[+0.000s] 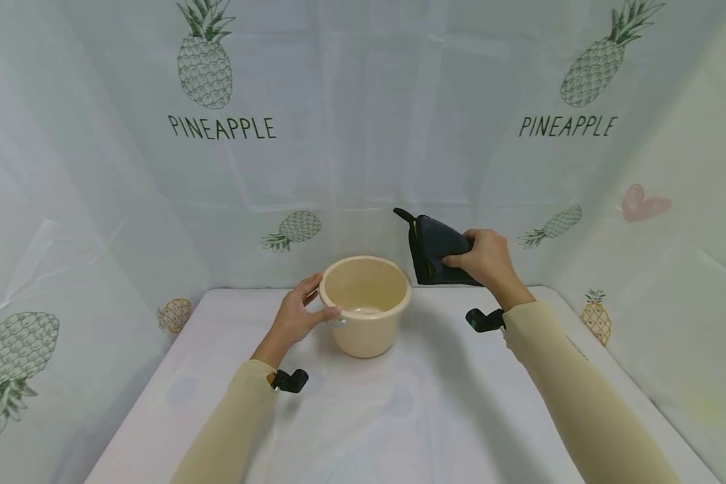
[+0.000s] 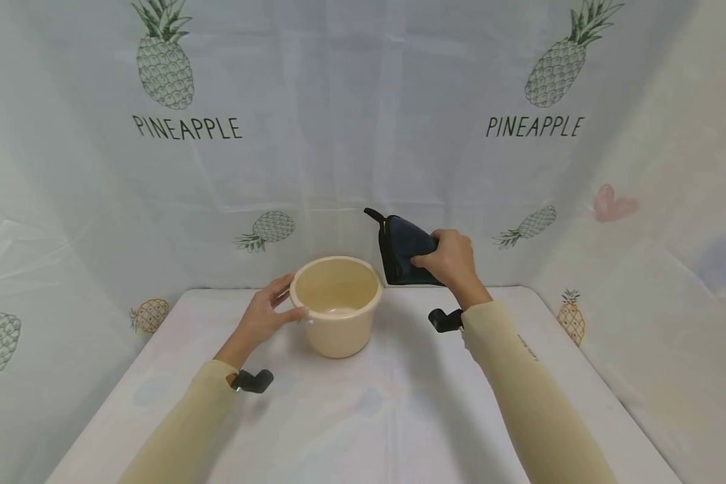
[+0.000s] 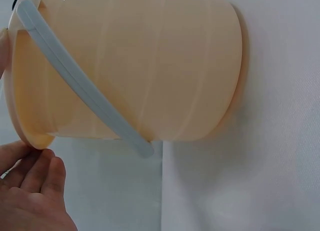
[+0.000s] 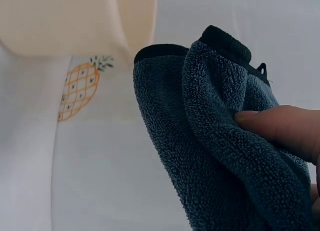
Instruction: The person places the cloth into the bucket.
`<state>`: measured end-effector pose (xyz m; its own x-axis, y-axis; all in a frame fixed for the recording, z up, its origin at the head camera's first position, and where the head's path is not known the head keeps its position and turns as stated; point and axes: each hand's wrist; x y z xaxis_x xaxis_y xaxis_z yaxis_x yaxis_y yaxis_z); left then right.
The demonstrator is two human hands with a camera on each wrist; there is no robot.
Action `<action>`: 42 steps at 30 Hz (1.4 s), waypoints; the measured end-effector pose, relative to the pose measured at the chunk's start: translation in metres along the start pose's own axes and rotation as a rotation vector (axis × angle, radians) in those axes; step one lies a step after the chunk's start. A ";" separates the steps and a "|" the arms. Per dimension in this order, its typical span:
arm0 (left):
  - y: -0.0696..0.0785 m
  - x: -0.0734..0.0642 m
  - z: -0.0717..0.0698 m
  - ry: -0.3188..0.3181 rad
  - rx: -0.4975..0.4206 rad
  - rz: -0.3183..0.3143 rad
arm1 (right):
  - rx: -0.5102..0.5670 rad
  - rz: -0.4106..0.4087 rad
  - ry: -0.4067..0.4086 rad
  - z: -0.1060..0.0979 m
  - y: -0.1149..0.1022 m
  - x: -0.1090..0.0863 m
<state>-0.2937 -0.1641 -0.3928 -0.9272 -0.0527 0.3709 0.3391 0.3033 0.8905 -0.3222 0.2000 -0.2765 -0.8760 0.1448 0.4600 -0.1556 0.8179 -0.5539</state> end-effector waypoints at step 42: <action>-0.024 0.007 -0.003 0.026 0.044 -0.039 | 0.028 -0.102 -0.189 0.084 -0.090 0.002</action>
<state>-0.3080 -0.1748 -0.4102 -0.9350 -0.0894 0.3432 0.2947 0.3425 0.8921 -0.3480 0.0795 -0.2843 -0.9246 -0.0475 0.3779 -0.2586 0.8068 -0.5313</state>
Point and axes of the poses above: each hand's wrist, its own x-axis towards the middle knuckle, its own z-axis out of the palm, y = z × x, and after that the axes turned 15 degrees about y, right-handed
